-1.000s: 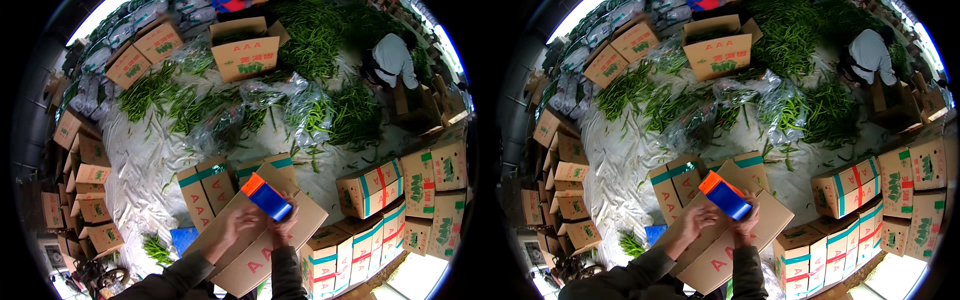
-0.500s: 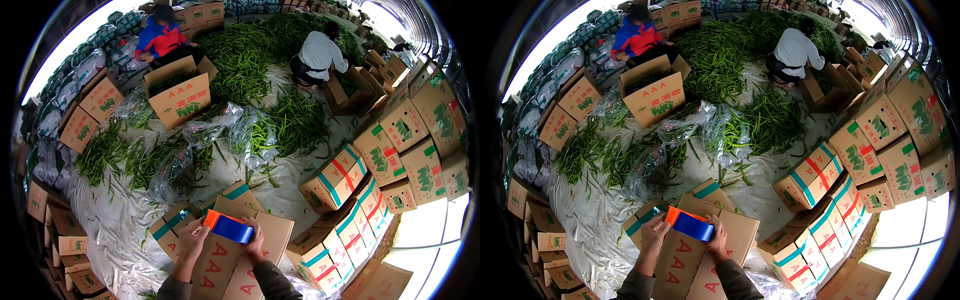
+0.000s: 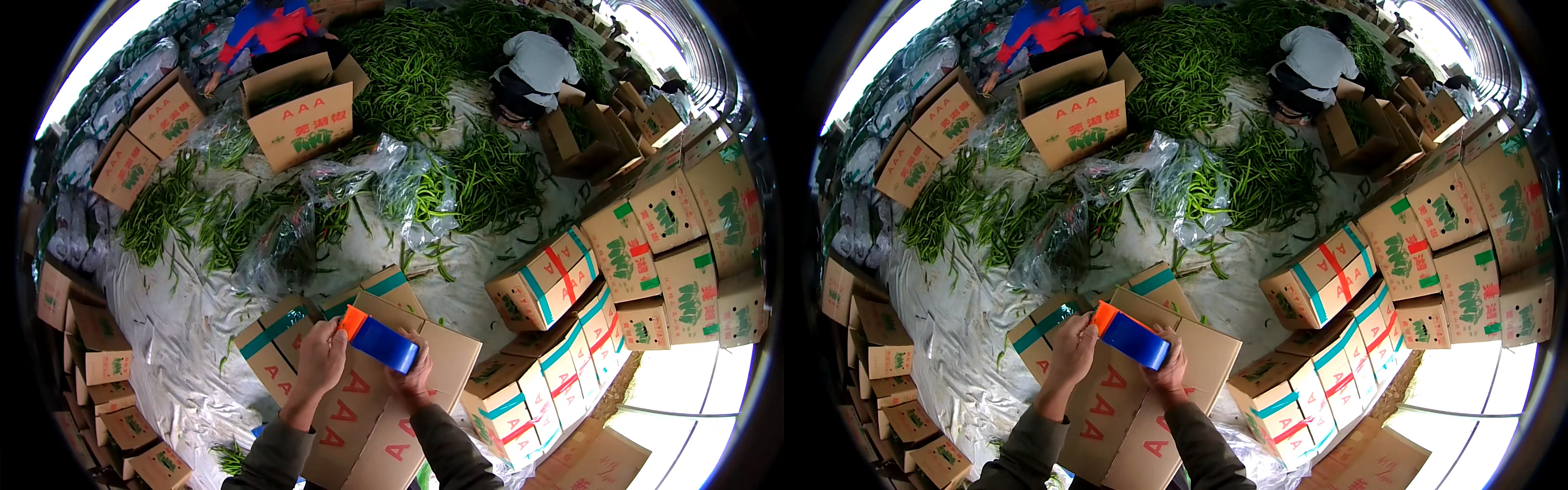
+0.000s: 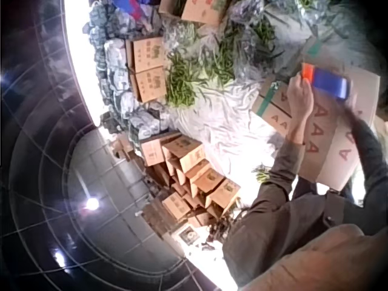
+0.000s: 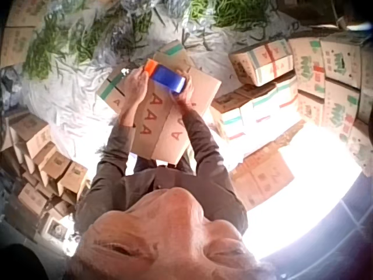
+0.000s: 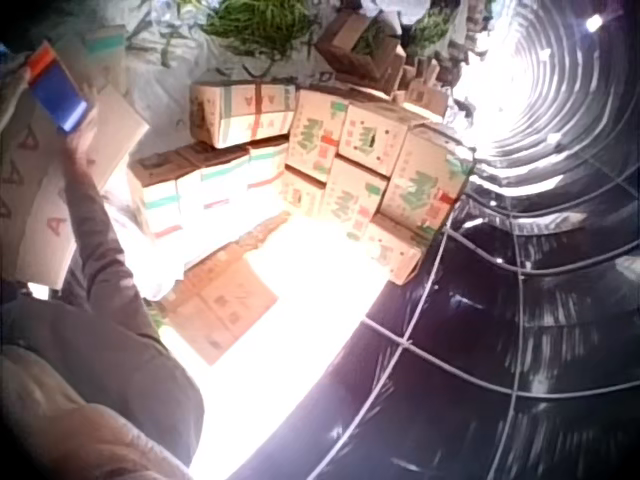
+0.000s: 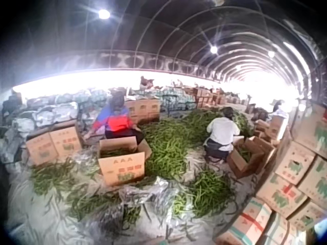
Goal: The person packs green beans into cardboard boxes, seals them with tape, and moves them aside. They repeat this process with multiple boxes, occasionally using a digital scale to weigh the beans before packing.
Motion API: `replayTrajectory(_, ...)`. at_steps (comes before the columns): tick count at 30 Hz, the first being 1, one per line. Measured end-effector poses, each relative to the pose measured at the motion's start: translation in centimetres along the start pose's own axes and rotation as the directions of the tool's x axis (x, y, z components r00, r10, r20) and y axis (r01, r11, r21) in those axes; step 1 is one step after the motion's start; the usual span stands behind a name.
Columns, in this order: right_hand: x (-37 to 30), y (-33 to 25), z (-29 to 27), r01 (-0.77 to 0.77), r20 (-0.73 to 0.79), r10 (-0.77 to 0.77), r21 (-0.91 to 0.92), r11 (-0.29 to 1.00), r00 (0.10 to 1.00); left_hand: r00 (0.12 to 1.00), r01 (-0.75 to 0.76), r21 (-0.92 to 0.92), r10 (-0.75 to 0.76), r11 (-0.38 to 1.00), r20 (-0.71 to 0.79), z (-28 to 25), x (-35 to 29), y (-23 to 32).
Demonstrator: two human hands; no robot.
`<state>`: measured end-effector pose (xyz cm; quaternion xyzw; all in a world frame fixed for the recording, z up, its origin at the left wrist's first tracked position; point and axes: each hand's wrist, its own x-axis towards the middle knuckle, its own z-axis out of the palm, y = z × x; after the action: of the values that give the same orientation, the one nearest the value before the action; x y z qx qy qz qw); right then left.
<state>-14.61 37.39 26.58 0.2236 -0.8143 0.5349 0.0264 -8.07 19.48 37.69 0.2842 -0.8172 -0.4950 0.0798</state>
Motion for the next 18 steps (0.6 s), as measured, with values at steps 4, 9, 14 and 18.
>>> replayTrajectory(4, 0.0, -0.2, -0.1, -0.005, 0.010, 0.006, -0.057, 0.998, 1.000, 0.996, 0.066, -0.030, -0.064, 0.997, 0.055, -0.1, 1.0, -1.0)
replayTrajectory(9, -0.1, -0.3, 0.4, -0.016, -0.002, 0.016, -0.092, 0.996, 1.000, 0.957, 0.288, -0.383, -0.245, 0.878, 0.157, 0.1, 1.7, -2.7)
replayTrajectory(14, -0.6, 0.7, 0.2, -0.028, 0.005, 0.029, -0.100, 0.995, 1.000, 0.926, 0.376, -0.579, -0.320, 0.723, 0.201, 0.4, 1.5, -1.4)
replayTrajectory(18, -0.8, 1.2, 0.0, -0.022, -0.004, 0.022, -0.067, 0.998, 1.000, 0.871, 0.471, -0.762, -0.372, 0.445, 0.321, 0.0, 1.9, -3.2)
